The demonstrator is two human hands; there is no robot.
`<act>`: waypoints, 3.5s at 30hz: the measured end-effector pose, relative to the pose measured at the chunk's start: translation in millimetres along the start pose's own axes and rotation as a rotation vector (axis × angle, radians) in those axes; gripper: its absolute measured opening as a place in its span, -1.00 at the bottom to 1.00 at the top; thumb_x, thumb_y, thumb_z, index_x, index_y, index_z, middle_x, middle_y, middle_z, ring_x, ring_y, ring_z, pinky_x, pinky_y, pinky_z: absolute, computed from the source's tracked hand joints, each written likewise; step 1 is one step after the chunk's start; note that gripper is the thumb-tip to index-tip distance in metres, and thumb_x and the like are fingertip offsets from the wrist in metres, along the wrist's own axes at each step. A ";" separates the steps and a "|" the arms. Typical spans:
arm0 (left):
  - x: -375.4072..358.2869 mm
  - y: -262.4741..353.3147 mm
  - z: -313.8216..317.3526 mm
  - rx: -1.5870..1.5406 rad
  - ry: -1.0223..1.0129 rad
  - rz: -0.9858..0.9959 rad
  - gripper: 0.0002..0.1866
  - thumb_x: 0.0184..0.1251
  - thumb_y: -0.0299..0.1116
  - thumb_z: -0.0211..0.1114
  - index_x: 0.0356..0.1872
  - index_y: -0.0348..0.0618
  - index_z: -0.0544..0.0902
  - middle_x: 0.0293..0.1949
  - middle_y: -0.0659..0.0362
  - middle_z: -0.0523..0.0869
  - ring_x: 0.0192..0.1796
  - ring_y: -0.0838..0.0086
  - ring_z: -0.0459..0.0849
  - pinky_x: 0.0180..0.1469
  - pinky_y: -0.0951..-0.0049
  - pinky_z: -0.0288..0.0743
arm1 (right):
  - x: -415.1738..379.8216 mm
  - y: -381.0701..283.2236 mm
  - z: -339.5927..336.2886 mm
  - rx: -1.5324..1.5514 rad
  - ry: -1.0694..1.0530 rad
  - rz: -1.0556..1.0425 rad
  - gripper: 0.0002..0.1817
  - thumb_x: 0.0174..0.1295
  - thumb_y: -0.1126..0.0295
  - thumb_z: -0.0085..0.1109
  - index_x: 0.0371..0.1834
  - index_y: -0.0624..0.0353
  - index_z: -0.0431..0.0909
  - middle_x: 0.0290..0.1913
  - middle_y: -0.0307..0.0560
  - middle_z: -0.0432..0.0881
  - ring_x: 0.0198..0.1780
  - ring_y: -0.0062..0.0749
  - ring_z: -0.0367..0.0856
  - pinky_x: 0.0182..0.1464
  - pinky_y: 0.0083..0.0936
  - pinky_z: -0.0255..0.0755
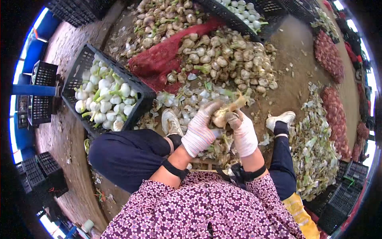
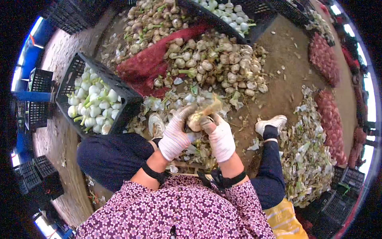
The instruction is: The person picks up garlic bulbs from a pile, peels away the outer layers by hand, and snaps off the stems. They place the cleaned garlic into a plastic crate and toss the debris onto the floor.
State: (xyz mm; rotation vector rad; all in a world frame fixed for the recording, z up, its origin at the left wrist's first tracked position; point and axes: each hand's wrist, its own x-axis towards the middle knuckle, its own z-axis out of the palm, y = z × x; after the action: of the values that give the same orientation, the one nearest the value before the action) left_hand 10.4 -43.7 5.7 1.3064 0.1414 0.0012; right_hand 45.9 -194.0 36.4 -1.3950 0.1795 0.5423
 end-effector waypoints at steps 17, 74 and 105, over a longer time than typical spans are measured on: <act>-17.1 33.6 -2.1 0.731 -0.085 0.363 -0.22 -0.18 -0.36 0.61 0.23 -0.07 0.55 0.15 -0.07 0.55 0.14 0.00 0.60 0.18 0.21 0.54 | -33.5 -15.4 -8.9 0.079 -0.098 0.081 -0.68 0.28 0.35 0.21 0.04 0.30 0.61 -0.11 -0.21 0.70 -0.09 -0.55 0.61 0.03 -0.56 0.46; -10.0 21.2 -15.7 0.280 -0.052 -0.130 -0.34 0.21 -0.24 0.43 0.33 -0.22 0.45 0.02 0.03 0.72 0.03 0.44 0.66 0.15 0.38 0.52 | -26.2 -0.4 20.9 -0.307 0.098 -0.336 -0.74 0.31 0.55 0.09 0.06 0.30 0.53 0.04 -0.06 0.63 0.02 -0.44 0.58 0.11 -0.48 0.48; -27.4 45.3 -13.4 0.644 -0.161 0.165 -0.73 0.21 -0.44 0.38 -0.07 -0.29 0.71 -0.16 0.07 0.72 -0.15 0.34 0.70 -0.07 0.40 0.58 | -50.5 -7.6 0.8 -0.183 -0.075 -0.092 -0.39 0.09 0.57 0.14 0.31 0.38 0.37 0.19 0.00 0.54 0.17 -0.38 0.53 0.26 -0.48 0.38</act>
State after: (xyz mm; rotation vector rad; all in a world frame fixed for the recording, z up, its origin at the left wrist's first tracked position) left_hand -14.6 -21.2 48.7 1.9510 -0.1173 -0.0096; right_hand 5.5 -206.8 65.1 -1.5495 0.0048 0.5440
